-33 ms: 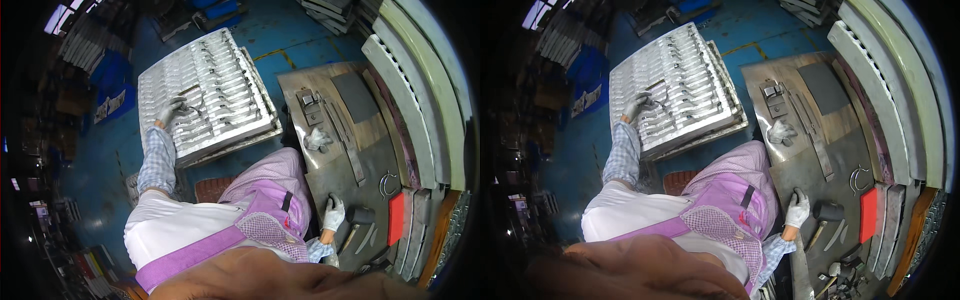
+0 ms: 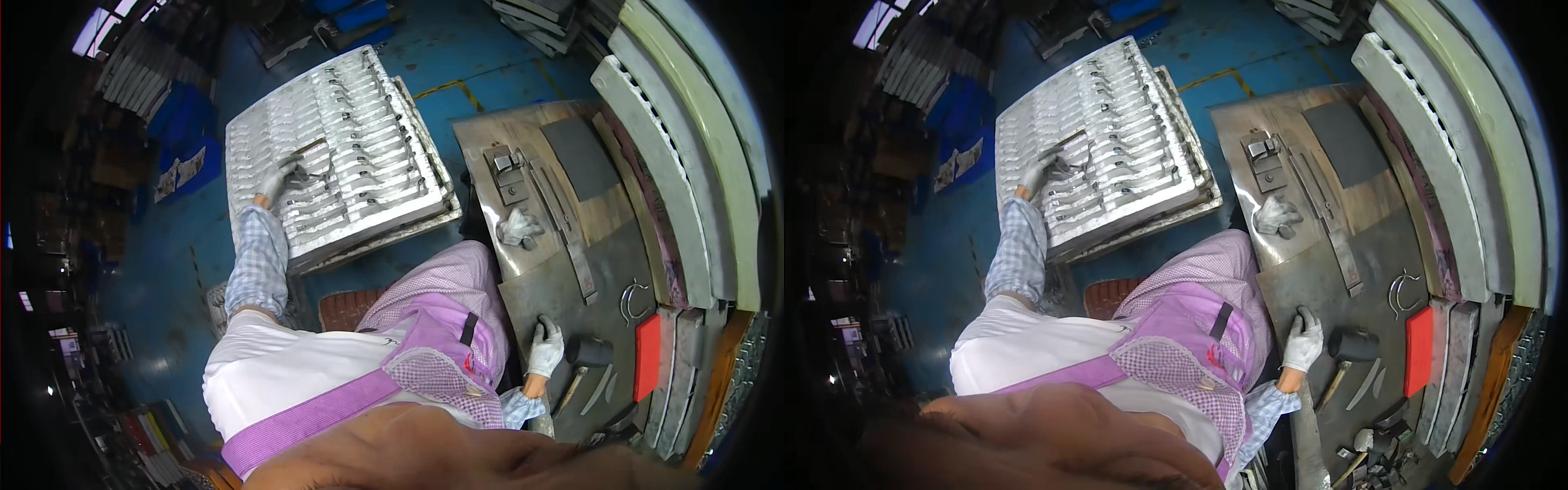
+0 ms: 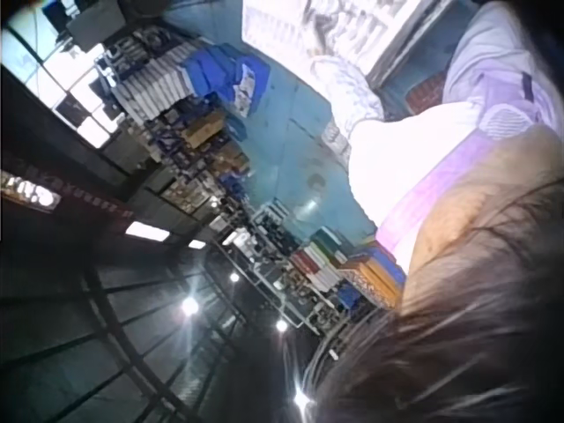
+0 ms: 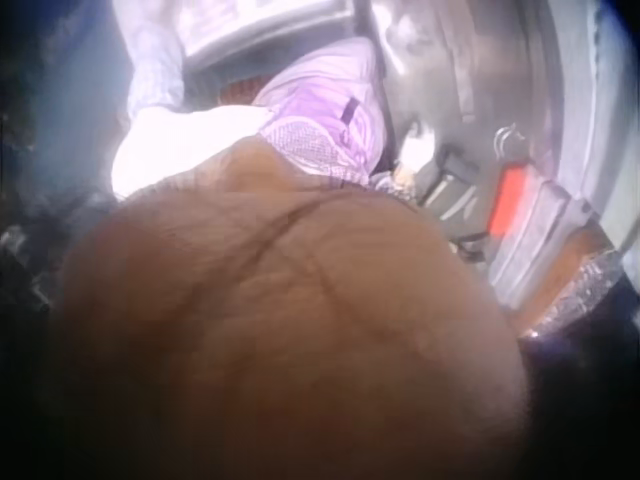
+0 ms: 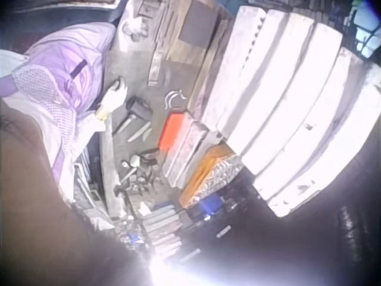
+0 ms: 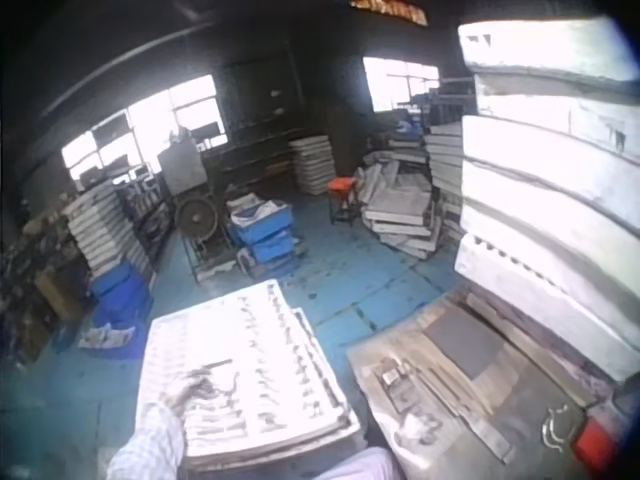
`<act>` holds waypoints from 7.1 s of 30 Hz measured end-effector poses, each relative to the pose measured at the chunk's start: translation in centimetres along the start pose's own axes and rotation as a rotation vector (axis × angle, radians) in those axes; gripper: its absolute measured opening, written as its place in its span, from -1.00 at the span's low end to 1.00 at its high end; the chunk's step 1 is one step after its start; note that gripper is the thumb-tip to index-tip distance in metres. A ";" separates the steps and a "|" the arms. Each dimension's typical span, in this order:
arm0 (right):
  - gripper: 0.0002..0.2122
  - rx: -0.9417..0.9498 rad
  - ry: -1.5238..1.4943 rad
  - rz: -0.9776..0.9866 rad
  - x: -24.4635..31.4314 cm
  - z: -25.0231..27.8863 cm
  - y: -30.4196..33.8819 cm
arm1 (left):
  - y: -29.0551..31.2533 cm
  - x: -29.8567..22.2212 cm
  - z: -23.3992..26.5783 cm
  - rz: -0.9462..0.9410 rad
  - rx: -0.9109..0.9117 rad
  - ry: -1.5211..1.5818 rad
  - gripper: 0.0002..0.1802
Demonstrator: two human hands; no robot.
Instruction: The person fits curved metal handle components into a jig by striking them with a rubber mallet, then organizes the assembled components in a tray.
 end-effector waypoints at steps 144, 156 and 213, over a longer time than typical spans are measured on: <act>-0.44 -0.383 -0.331 -0.831 -6.8 2.0 8.9 | 7.0 -1.9 -64.0 -1.208 0.706 -0.824 -0.75; -0.57 -0.220 -0.519 -0.471 -1.2 5.1 3.2 | 3.5 0.7 -61.5 -0.509 1.046 -0.429 -0.80; -0.79 -0.445 -0.293 -0.749 -8.7 1.0 8.2 | 11.7 4.4 -57.5 -1.203 0.906 -1.114 -0.83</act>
Point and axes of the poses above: each hand's wrist, its own y-axis away from the middle knuckle, its own z-axis out of the back of the hand, x = y × z, the point moved 5 cm from there along -y, towards the middle knuckle, and after that the axes turned 7 degrees about z, right-handed, at the moved point
